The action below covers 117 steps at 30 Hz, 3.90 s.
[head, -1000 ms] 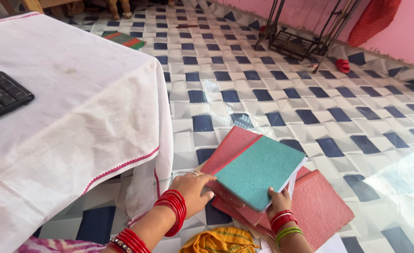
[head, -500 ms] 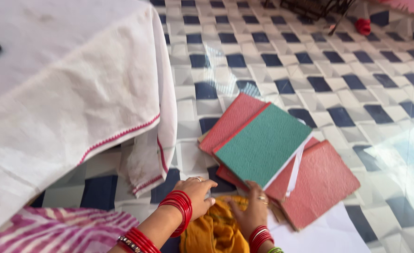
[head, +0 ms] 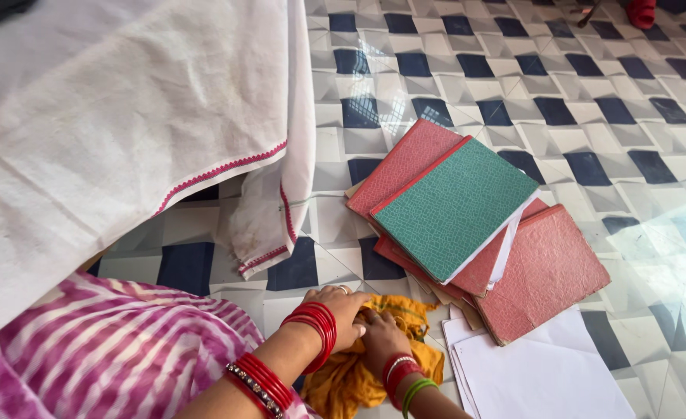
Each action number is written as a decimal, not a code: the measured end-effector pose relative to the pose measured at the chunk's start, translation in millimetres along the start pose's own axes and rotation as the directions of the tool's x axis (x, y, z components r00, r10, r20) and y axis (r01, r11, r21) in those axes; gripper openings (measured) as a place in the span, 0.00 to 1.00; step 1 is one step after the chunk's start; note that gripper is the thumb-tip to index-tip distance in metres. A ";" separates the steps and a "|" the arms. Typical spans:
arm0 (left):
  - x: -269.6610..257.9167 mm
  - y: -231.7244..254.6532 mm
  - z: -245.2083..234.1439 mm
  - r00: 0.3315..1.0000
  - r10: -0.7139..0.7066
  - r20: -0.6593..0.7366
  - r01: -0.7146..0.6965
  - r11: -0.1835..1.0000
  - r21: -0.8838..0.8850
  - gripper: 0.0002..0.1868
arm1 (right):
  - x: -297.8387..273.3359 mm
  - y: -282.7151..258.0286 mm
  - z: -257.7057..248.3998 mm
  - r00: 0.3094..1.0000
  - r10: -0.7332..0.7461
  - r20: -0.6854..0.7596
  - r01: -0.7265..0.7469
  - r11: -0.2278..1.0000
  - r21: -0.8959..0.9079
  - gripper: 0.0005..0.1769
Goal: The person sits on the floor and organizes several notebooks and papers on a table. They then use a yellow cloth to wipe the screen and keyboard of a laptop and an external keyboard. Finally, they wipe the cover of a green notebook.
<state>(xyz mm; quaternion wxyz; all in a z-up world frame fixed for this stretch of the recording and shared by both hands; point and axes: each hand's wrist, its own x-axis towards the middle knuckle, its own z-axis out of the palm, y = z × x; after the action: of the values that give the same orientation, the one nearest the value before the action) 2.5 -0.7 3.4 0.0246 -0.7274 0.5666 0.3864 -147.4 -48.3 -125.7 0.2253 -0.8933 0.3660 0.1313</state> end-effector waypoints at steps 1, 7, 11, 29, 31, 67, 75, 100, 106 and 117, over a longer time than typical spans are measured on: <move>-1.8 -0.4 -3.5 1.000 -0.003 -0.015 0.003 1.000 -0.012 0.32 | 8.1 1.2 -4.1 1.000 0.022 0.013 -0.022 0.999 0.028 0.29; -15.1 -11.0 -37.1 0.970 -0.037 -0.238 -0.006 0.984 -0.177 0.35 | 34.7 -23.6 -76.0 0.891 -0.157 -0.426 0.263 0.944 0.201 0.29; -31.2 -23.6 -86.7 0.862 -0.107 -0.495 -0.044 0.958 -0.284 0.35 | 40.3 -80.6 -151.8 0.873 -0.061 -0.484 0.255 0.903 0.347 0.34; -230.6 -134.0 -299.8 0.413 -0.259 -0.873 -0.844 0.253 -0.474 0.17 | -15.0 -370.2 -332.8 0.099 -0.503 -0.859 0.958 0.282 -0.055 0.48; -252.5 -162.6 -302.9 0.368 -0.262 -0.892 -0.860 0.269 -0.433 0.18 | -11.0 -401.1 -333.8 0.154 -0.516 -0.843 0.964 0.267 0.013 0.45; -373.0 -613.2 -394.7 -0.344 -0.617 -0.708 -0.182 0.784 -0.594 0.42 | 312.7 -726.9 -288.9 0.568 -0.756 -0.325 0.749 0.639 -0.175 0.32; -386.9 -610.5 -376.6 -0.267 -0.497 -0.826 -0.075 0.865 -0.497 0.57 | 269.2 -813.5 -316.7 0.123 -0.508 -0.853 0.907 0.407 -0.111 0.28; -400.4 -595.5 -379.6 -0.213 -0.554 -0.805 0.086 0.810 -0.580 0.67 | 389.5 -873.0 -371.6 0.462 0.131 -0.877 0.742 0.485 0.463 0.32; -398.9 -600.1 -376.1 -0.227 -0.540 -0.811 0.089 0.818 -0.569 0.63 | 387.7 -896.6 -331.4 0.246 -0.055 -0.968 0.760 0.631 0.157 0.49; -390.7 -621.4 -377.4 -0.236 -0.585 -0.776 0.024 0.795 -0.606 0.64 | 255.0 -897.3 -289.0 -0.075 -0.922 -0.380 0.782 0.182 -0.596 0.54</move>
<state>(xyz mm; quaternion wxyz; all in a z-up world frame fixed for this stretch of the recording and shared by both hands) 704.9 356.8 248.3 -0.4434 -0.8661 0.0905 -0.2122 690.4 221.7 297.1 0.0148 -0.9031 -0.2474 -0.3506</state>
